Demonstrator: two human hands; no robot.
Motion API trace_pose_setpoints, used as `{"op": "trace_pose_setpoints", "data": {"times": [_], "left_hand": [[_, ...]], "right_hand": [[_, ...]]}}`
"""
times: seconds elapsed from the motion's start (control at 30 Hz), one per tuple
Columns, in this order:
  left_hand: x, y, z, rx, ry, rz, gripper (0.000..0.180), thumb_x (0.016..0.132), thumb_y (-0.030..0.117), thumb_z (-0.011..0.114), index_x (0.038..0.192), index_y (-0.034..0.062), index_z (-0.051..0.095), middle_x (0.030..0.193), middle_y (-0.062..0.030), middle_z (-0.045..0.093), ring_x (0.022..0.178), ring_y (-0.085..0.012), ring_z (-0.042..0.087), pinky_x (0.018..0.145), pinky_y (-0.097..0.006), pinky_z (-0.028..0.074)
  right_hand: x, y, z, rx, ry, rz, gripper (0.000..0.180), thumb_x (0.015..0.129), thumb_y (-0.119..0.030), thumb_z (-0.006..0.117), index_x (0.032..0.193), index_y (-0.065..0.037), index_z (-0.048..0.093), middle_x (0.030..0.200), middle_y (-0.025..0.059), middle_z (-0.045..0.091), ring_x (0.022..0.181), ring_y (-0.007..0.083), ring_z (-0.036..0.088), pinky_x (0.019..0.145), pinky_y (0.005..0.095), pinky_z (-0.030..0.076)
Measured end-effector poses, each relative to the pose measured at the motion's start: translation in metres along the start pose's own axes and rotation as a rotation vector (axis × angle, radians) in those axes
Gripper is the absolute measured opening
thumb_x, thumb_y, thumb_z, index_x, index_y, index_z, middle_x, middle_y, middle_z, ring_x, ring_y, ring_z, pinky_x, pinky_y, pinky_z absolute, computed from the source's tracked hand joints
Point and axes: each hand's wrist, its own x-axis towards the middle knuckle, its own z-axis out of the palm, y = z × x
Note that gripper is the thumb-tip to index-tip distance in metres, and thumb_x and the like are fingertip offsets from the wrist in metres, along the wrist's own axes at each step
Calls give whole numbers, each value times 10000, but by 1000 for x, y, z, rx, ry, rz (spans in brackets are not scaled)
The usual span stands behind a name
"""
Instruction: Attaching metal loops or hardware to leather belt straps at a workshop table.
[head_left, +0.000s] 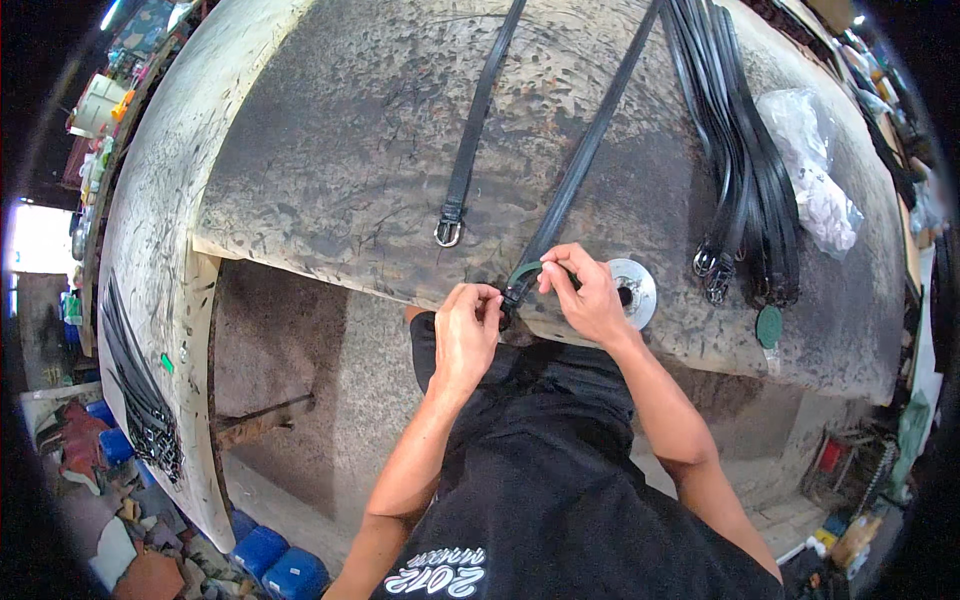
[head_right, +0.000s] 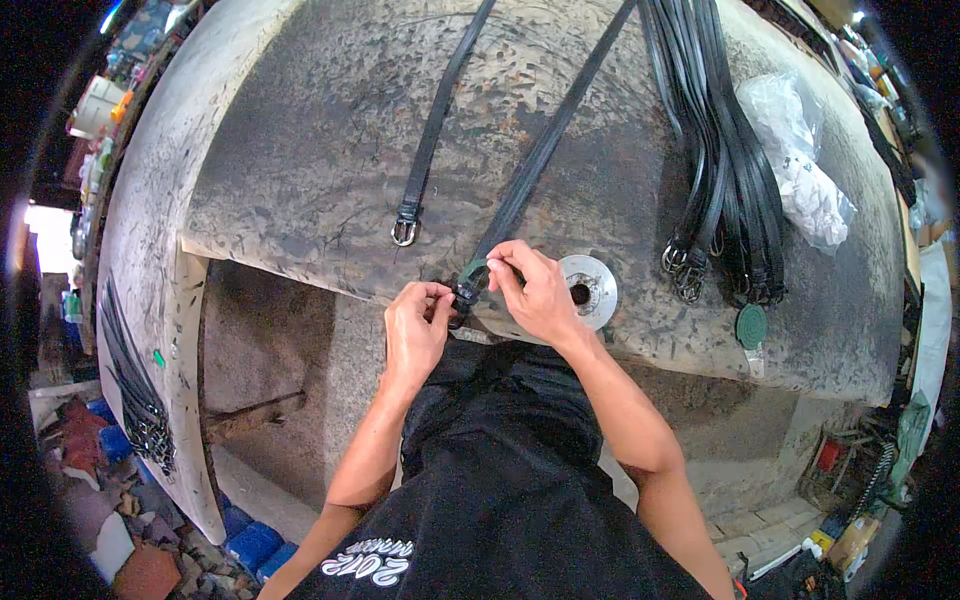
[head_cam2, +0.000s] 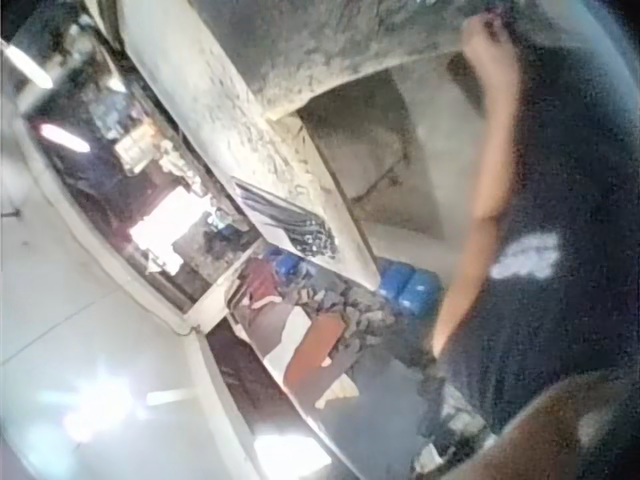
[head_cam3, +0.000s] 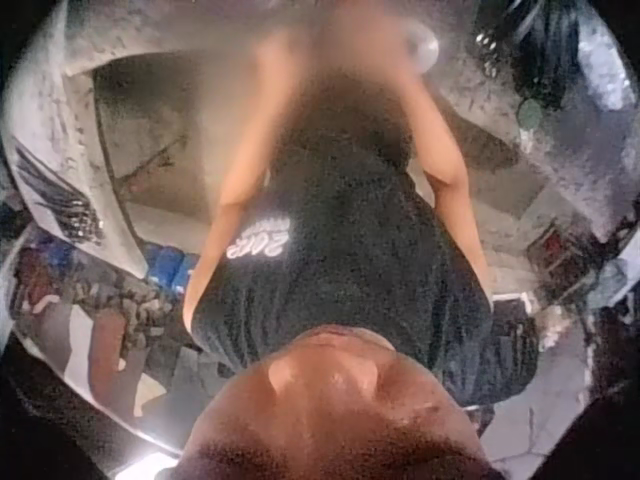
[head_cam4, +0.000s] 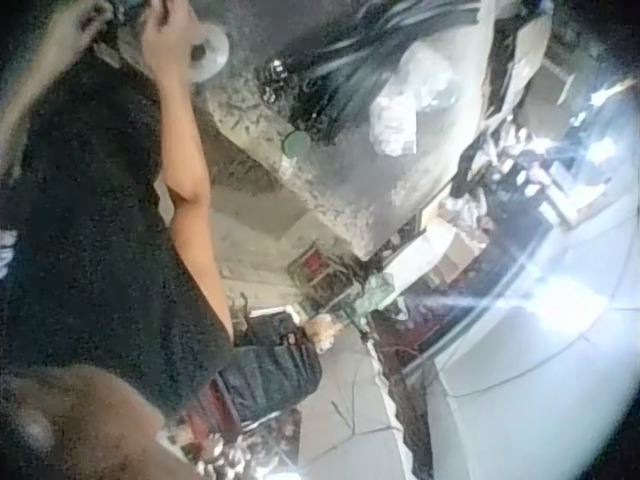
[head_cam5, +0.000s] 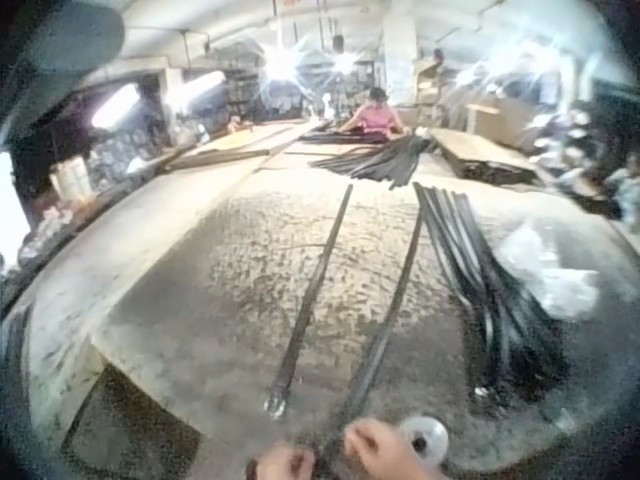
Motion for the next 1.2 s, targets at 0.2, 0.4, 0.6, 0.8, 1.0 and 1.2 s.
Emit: {"op": "trace_pose_setpoints", "data": {"times": [0.2,0.4,0.6,0.8,1.0,1.2], "left_hand": [[-3,-1,2,0,39,59,31,866,-41,620,896,-50,619,843,-136,641,683,-199,689,600,-294,527],[-4,1,2,-12,45,55,32,864,-39,620,895,-48,616,844,-137,639,684,-202,682,604,-295,522],[-4,5,0,-9,36,28,46,849,-35,631,890,-41,612,866,-163,633,719,-281,671,645,-346,532],[-4,0,3,-15,45,48,41,867,-24,630,897,-46,612,838,-132,630,668,-201,672,597,-294,518],[-4,-1,3,-14,38,20,58,848,-23,640,892,-37,605,853,-166,628,699,-291,668,620,-356,527],[-5,0,1,3,38,17,52,876,-8,635,898,-43,604,816,-140,642,679,-196,680,600,-301,527]], "right_hand": [[0,6,2,-116,7,-66,73,941,-19,555,1000,23,557,715,70,638,669,148,641,643,289,502],[1,6,3,-165,15,-100,73,930,-10,564,994,24,569,721,76,628,675,164,643,655,296,502],[2,7,4,-185,11,-135,78,927,-17,571,994,21,576,722,78,628,691,179,640,686,315,507],[3,3,3,-229,0,-127,76,926,-29,574,990,11,584,726,78,640,720,193,639,708,321,505],[4,6,3,-246,4,-152,71,927,-24,570,986,14,581,717,80,645,703,183,640,684,312,504],[-1,-1,-6,41,8,52,60,930,-71,580,945,-12,577,713,81,638,672,236,627,661,355,490]]}}
